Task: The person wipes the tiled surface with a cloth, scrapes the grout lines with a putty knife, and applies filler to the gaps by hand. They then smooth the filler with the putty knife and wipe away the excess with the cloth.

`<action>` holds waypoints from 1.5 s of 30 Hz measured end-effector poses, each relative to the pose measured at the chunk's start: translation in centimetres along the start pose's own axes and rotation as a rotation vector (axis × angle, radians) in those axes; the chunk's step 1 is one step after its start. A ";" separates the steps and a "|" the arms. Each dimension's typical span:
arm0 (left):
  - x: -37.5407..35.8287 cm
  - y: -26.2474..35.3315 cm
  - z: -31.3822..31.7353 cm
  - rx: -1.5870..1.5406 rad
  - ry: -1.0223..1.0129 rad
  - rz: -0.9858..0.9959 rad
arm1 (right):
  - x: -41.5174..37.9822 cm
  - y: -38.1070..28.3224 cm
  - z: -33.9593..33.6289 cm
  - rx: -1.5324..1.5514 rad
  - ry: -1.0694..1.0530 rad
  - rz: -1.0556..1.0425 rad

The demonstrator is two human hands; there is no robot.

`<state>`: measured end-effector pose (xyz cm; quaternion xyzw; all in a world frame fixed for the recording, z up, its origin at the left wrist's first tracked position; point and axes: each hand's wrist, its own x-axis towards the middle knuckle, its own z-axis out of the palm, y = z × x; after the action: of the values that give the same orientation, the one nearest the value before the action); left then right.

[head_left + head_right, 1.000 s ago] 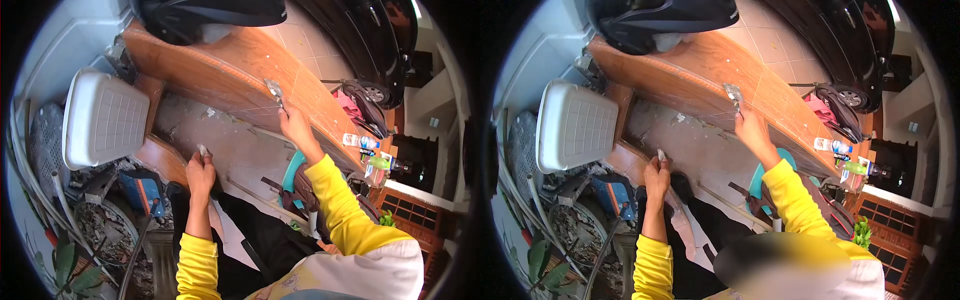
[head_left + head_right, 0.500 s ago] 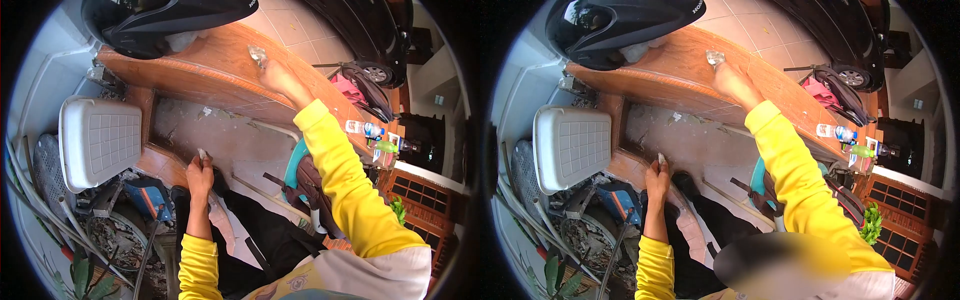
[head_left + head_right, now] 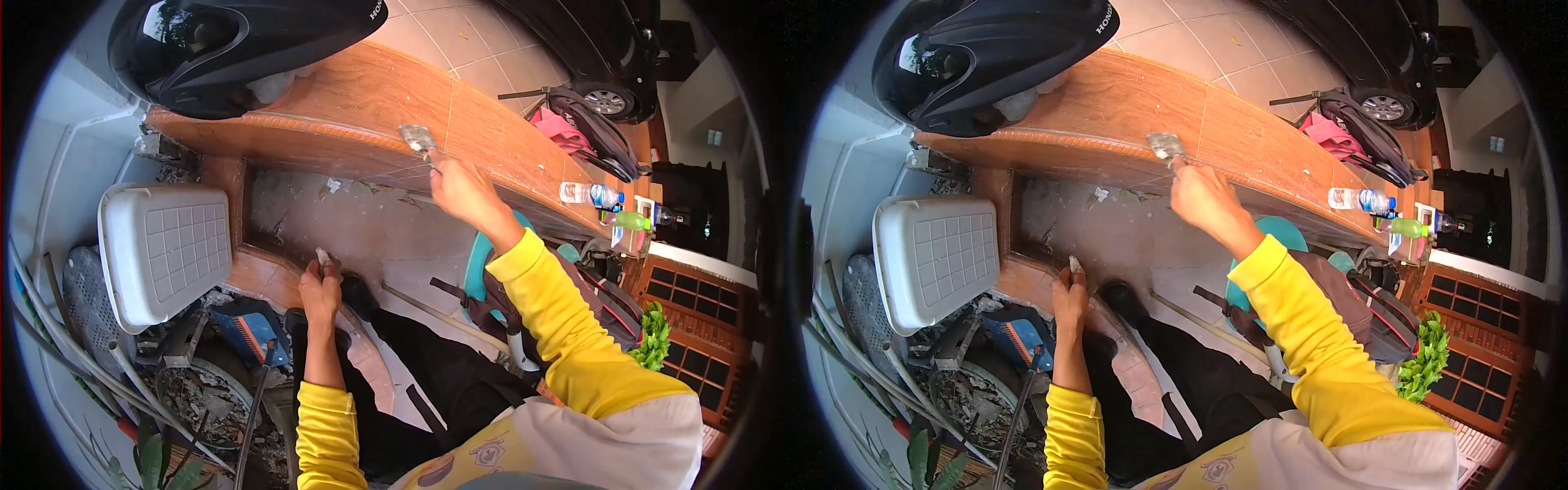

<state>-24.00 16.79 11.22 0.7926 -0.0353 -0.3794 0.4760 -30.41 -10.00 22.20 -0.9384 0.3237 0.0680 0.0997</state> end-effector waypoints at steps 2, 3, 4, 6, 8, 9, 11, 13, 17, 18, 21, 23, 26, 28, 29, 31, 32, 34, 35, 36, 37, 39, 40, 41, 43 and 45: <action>0.4 -0.4 0.2 -0.027 0.008 -0.002 | 3.5 1.0 -0.2 0.057 -0.082 0.117; 0.5 -0.7 0.5 -0.022 -0.003 -0.009 | 5.4 1.8 -0.2 0.087 -0.129 0.188; 0.6 -0.9 0.9 -0.020 -0.009 -0.012 | 7.4 1.9 -0.5 0.052 -0.118 0.202; 0.6 -0.9 1.7 0.028 -0.034 0.012 | 6.0 1.1 -1.9 0.050 -0.200 0.197; 0.4 -1.4 2.3 0.052 -0.052 0.035 | 2.7 1.0 -1.6 0.040 -0.222 0.124; 0.4 -1.4 2.4 0.056 -0.052 0.050 | 1.1 0.6 -1.5 0.046 -0.230 0.101; 0.8 -1.6 2.5 0.078 -0.048 0.047 | 1.3 0.6 -1.6 0.041 -0.272 0.133; 0.5 -0.1 2.2 0.126 -0.067 0.009 | 5.3 0.9 -1.8 0.080 -0.267 0.188; -0.3 -0.2 2.8 0.119 -0.066 0.022 | 5.3 0.0 -3.1 0.044 -0.291 0.220; -0.2 -0.8 3.1 0.126 -0.086 0.013 | 3.6 0.3 -2.5 0.049 -0.262 0.202; -0.5 0.7 2.6 0.096 -0.074 -0.017 | 2.2 0.1 -2.8 0.026 -0.332 0.196; -0.7 1.0 2.6 0.085 -0.072 -0.016 | 6.1 0.8 -2.5 0.079 -0.290 0.254; -0.3 -0.5 3.2 0.095 -0.067 0.023 | 7.5 -0.4 -3.3 0.112 -0.271 0.302; -0.5 -1.7 4.1 0.118 -0.062 0.056 | 5.5 -0.2 -2.8 0.082 -0.293 0.290; -0.5 -1.8 4.0 0.101 -0.074 0.051 | 3.2 0.4 -2.0 0.121 -0.259 0.205; -0.4 -1.5 3.8 0.062 -0.128 0.047 | -2.1 -0.3 -2.7 0.057 -0.213 0.195; 0.0 -2.1 3.5 0.033 -0.161 0.062 | -4.2 0.5 -3.2 0.113 -0.225 0.196; -0.4 -0.7 3.0 0.041 -0.125 0.075 | -7.6 3.3 -3.6 0.087 -0.156 0.351; -0.3 -0.9 2.9 0.073 -0.081 0.072 | -9.0 4.7 -4.1 0.046 -0.119 0.446; -0.1 -1.1 2.9 0.063 -0.078 0.048 | -10.3 6.9 -4.2 0.055 -0.105 0.534; 0.0 -1.4 3.0 0.052 -0.070 0.022 | -11.3 9.4 -4.3 0.065 -0.092 0.618; -0.1 -0.8 3.2 0.003 -0.095 -0.047 | -12.5 13.2 -4.8 0.015 -0.041 0.707; -0.5 0.2 3.0 -0.036 -0.130 -0.089 | -12.8 16.0 -4.2 0.013 -0.053 0.732; -0.6 0.8 3.0 -0.073 -0.164 -0.130 | -12.8 18.7 -3.2 0.011 -0.063 0.758; 0.1 0.1 3.2 -0.038 -0.165 -0.075 | -11.8 22.2 -1.5 0.097 -0.053 0.746; 0.7 -1.6 3.9 0.019 -0.166 -0.053 | -9.7 27.5 -0.2 0.094 -0.107 0.693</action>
<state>-26.49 14.56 8.57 0.7635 -0.0572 -0.4559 0.4538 -55.05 -25.44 20.28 -0.7624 0.6199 0.1318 0.1308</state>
